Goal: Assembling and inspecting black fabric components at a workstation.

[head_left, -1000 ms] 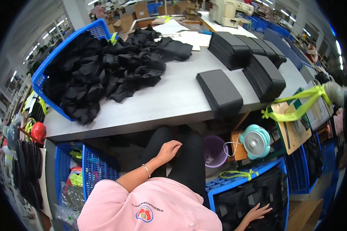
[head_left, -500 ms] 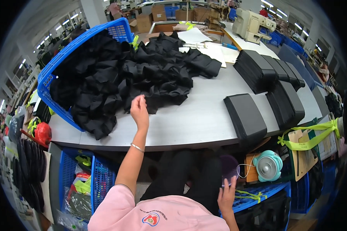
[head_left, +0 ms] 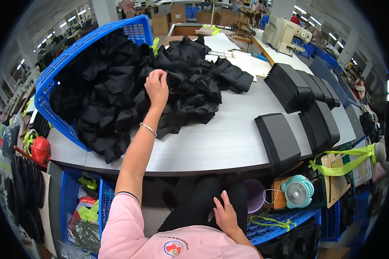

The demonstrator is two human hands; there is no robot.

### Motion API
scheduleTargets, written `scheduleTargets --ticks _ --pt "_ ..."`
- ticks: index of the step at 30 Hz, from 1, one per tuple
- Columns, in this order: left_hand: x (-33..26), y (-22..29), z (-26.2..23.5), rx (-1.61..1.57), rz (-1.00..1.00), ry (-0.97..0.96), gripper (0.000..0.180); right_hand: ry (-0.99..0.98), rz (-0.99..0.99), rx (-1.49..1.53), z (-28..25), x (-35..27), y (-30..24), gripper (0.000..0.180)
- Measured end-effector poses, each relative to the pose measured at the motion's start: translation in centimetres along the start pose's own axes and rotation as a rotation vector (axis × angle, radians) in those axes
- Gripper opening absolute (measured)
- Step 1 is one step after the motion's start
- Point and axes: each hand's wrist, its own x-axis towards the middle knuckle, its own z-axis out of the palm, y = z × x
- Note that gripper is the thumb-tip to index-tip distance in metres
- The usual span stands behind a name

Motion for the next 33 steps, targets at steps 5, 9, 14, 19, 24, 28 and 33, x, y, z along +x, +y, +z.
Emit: scheduleTargets --ticks 5,9,14,19,24,28,33 --pt "-2.3 -1.5 1.4 0.073 -0.166 -0.068 0.012 -0.031 0.054 0.008 0.0 0.0 0.4 0.051" --pt "-2.0 -2.6 0.6 0.041 -0.272 -0.142 0.01 -0.049 0.005 0.018 -0.1 -0.4 0.4 0.049" --pt "2.7 8.3 -1.7 -0.24 -0.096 0.033 0.007 -0.041 0.009 0.045 -0.7 -1.1 0.9 0.042" --pt "-2.6 17.5 -3.9 -0.352 0.142 -0.124 0.008 0.203 -0.124 0.018 -3.5 2.8 -0.5 0.035" --pt "-17.4 22.0 -8.2 -0.487 -0.012 -0.65 0.011 0.519 -0.198 -0.017 -5.5 8.4 -0.4 0.026" --pt "-22.4 26.9 -11.8 -0.623 0.125 -0.732 0.013 0.263 0.069 0.1 -1.1 5.4 7.1 0.02" --pt "-27.6 28.9 -15.1 -0.793 -0.019 -1.071 0.009 0.249 0.084 0.05 -1.7 5.0 8.2 0.022"
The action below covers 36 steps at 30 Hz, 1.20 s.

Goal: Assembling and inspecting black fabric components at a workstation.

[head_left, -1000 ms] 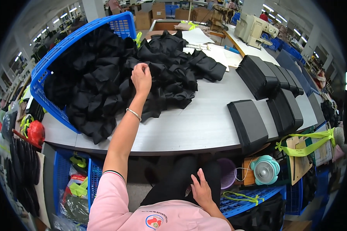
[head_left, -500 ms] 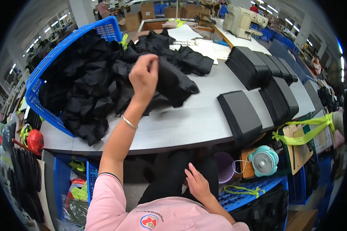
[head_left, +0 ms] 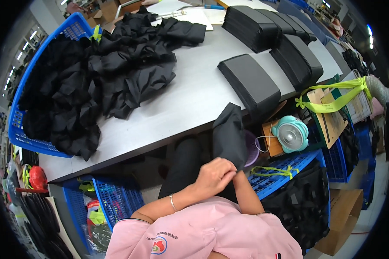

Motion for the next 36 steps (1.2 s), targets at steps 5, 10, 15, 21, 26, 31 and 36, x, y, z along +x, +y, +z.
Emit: scheduleTargets --ticks 5,10,15,21,26,31,36 --pt "-3.2 0.5 2.7 -0.118 -0.029 -0.172 0.006 0.022 0.007 -0.067 -0.6 0.1 0.8 0.025" --pt "-5.1 1.4 3.3 -0.293 -0.075 -0.28 0.006 0.041 -0.006 -0.138 -0.9 0.1 1.3 0.027" --pt "-3.3 1.7 1.2 -0.388 -0.073 -0.248 0.012 0.059 -0.046 -0.201 -1.2 -0.1 1.2 0.03" --pt "-0.6 -3.4 -2.3 -0.013 -0.37 0.343 0.026 0.219 0.055 0.096 -2.3 -0.4 -5.1 0.021" --pt "-2.6 -5.2 -3.9 -0.636 -0.576 0.186 0.013 0.252 -0.105 0.016 -1.6 -0.3 -5.8 0.029" --pt "-3.2 -5.9 -4.1 -0.423 -0.476 0.045 0.01 0.017 0.211 0.04 -2.1 0.4 -5.7 0.025" --pt "-0.7 -3.3 -2.3 -0.046 -0.346 0.389 0.05 -0.23 0.548 0.051 -4.1 1.8 -5.0 0.022"
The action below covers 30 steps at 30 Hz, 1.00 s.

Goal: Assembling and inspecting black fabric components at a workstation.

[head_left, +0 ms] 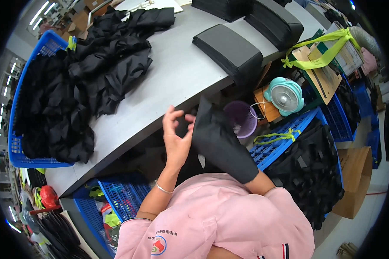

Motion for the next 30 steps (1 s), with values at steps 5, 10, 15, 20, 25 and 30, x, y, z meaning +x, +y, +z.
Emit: scheduleTargets --ticks 5,10,15,20,25,30 --pt "-3.3 2.3 0.0 0.115 0.356 -0.174 0.06 -0.166 0.169 0.074 -0.8 -3.5 2.4 0.02" --pt "-6.3 1.7 3.3 0.237 0.531 -0.331 0.046 -0.035 0.132 0.43 0.3 1.0 4.6 0.022" --pt "-3.8 0.8 2.6 -0.256 0.059 -0.28 0.003 0.071 0.061 0.776 3.2 3.8 5.1 0.024" --pt "1.6 -2.1 3.2 -0.336 -0.093 0.138 0.012 0.126 -0.043 1.132 8.6 4.0 3.1 0.027" --pt "7.7 -4.7 2.4 -0.155 -0.022 0.193 0.016 0.039 0.134 1.657 8.4 1.3 -2.7 0.037" --pt "15.1 -8.6 -3.1 -0.251 -0.047 0.294 0.018 -0.762 0.086 1.434 3.6 -6.0 -4.8 0.073"
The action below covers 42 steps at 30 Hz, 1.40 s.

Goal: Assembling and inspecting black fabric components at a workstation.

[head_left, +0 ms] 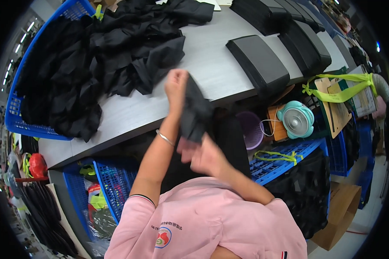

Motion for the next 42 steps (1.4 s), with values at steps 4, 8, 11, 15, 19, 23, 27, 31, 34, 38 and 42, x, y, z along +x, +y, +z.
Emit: scheduleTargets --ticks 4,8,11,15,19,23,27,31,34,38,42 --pt "1.1 1.3 -1.9 0.013 0.024 -0.014 0.018 0.067 -0.035 -0.16 -2.6 -3.7 1.7 0.057" --pt "-2.3 2.4 -1.6 -0.201 -0.094 -0.13 0.013 0.59 -0.215 0.049 -7.4 -3.8 1.8 0.05" --pt "-5.5 4.0 -0.5 -0.144 -0.014 -0.187 0.013 0.874 -0.421 -0.448 -6.9 -2.0 0.4 0.059" --pt "-10.7 7.1 0.5 -0.019 -0.029 -0.463 0.008 0.81 -0.601 -0.983 -4.1 1.1 -2.4 0.062" --pt "-12.3 9.2 0.2 -0.105 -0.047 -0.557 0.008 0.667 -0.238 -0.335 -7.8 1.2 -2.8 0.033" --pt "-10.6 7.6 -2.0 -0.129 -0.152 -0.282 0.014 0.492 -0.142 0.012 -6.4 -0.8 -2.0 0.033" --pt "-11.3 6.5 -2.3 -0.537 -0.516 -0.382 0.031 0.406 -0.151 0.258 -5.3 -1.0 -2.3 0.03" --pt "-13.9 6.7 -1.8 -0.801 -1.061 -0.481 0.023 0.406 -0.265 0.13 -5.2 -0.1 -4.2 0.016" --pt "-17.3 4.8 -3.1 -0.957 -1.179 -0.779 0.024 0.581 -0.326 -0.444 -6.4 1.3 -2.8 0.007" --pt "-18.6 5.2 -1.4 -0.842 -1.148 -0.958 0.042 0.412 -0.233 -0.693 -6.4 2.7 4.2 0.009" --pt "-20.5 7.8 5.0 -0.722 -0.976 -0.743 0.043 0.142 -0.136 -0.97 -3.2 2.8 9.3 0.016"
